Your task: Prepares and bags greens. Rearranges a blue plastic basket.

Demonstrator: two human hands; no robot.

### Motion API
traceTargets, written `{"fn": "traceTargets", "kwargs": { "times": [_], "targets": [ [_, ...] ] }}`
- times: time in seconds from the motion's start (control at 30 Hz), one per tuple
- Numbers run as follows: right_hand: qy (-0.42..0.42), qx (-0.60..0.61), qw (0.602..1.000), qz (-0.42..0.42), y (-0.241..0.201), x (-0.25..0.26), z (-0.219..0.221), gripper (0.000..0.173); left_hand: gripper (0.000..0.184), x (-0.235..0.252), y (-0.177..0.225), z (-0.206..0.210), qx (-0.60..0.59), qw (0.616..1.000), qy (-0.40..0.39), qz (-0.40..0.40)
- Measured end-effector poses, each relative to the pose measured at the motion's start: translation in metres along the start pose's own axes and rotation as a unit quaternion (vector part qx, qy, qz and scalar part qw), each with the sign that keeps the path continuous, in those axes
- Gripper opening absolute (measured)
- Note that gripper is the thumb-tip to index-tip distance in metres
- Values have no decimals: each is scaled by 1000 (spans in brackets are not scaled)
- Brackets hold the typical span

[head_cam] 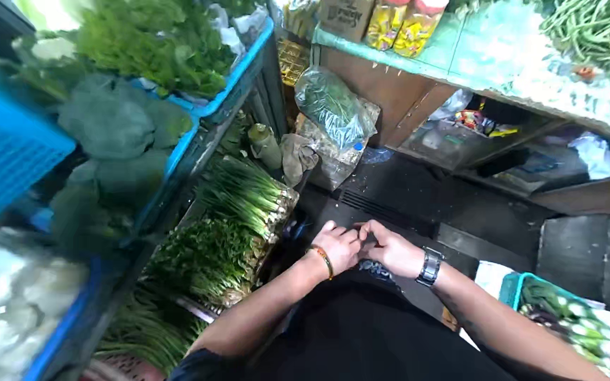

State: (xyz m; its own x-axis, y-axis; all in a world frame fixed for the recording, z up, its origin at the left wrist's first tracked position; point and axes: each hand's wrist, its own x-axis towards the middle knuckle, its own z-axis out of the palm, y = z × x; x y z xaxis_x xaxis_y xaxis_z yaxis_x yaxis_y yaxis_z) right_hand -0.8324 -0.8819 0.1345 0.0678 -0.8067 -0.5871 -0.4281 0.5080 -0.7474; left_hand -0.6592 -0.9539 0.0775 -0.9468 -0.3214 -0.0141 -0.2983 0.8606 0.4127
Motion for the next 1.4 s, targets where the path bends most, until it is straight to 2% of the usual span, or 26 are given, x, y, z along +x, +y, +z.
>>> {"fn": "traceTargets", "kwargs": {
  "times": [0.1,0.2,0.27,0.37,0.43,0.53,0.6,0.63,0.73,0.97,1.13,1.4],
  "targets": [
    [48,67,996,-24,-1,43,-46,32,19,55,-48,0,-26,992,116,-28],
    [86,185,978,-36,14,101,-91,29,13,109,-97,16,-91,971,205,-88],
    [104,238,966,-16,29,149,-123,28,11,145,-129,30,-109,959,230,-128],
    [134,270,953,7,62,230,-178,28,11,196,-173,42,-134,942,220,-215],
    [164,310,936,-35,73,274,-214,20,15,229,-197,36,-204,908,218,-294],
    [187,347,911,-126,63,301,-259,13,12,271,-218,10,-386,802,267,-368],
    [170,379,891,-185,43,304,-283,18,7,293,-219,-21,-512,716,323,-347],
    [157,391,882,-209,33,305,-292,19,6,302,-218,-37,-555,686,343,-322],
    [124,404,871,-249,9,306,-312,19,8,326,-216,-75,-615,652,366,-251],
    [50,432,850,-297,-24,313,-333,19,10,339,-208,-115,-632,624,402,-223],
    [30,389,856,-340,-51,309,-335,20,9,326,-202,-123,-625,603,435,-237],
    [-7,335,854,-398,-77,301,-328,21,10,306,-185,-140,-620,591,465,-222]
  ]
}}
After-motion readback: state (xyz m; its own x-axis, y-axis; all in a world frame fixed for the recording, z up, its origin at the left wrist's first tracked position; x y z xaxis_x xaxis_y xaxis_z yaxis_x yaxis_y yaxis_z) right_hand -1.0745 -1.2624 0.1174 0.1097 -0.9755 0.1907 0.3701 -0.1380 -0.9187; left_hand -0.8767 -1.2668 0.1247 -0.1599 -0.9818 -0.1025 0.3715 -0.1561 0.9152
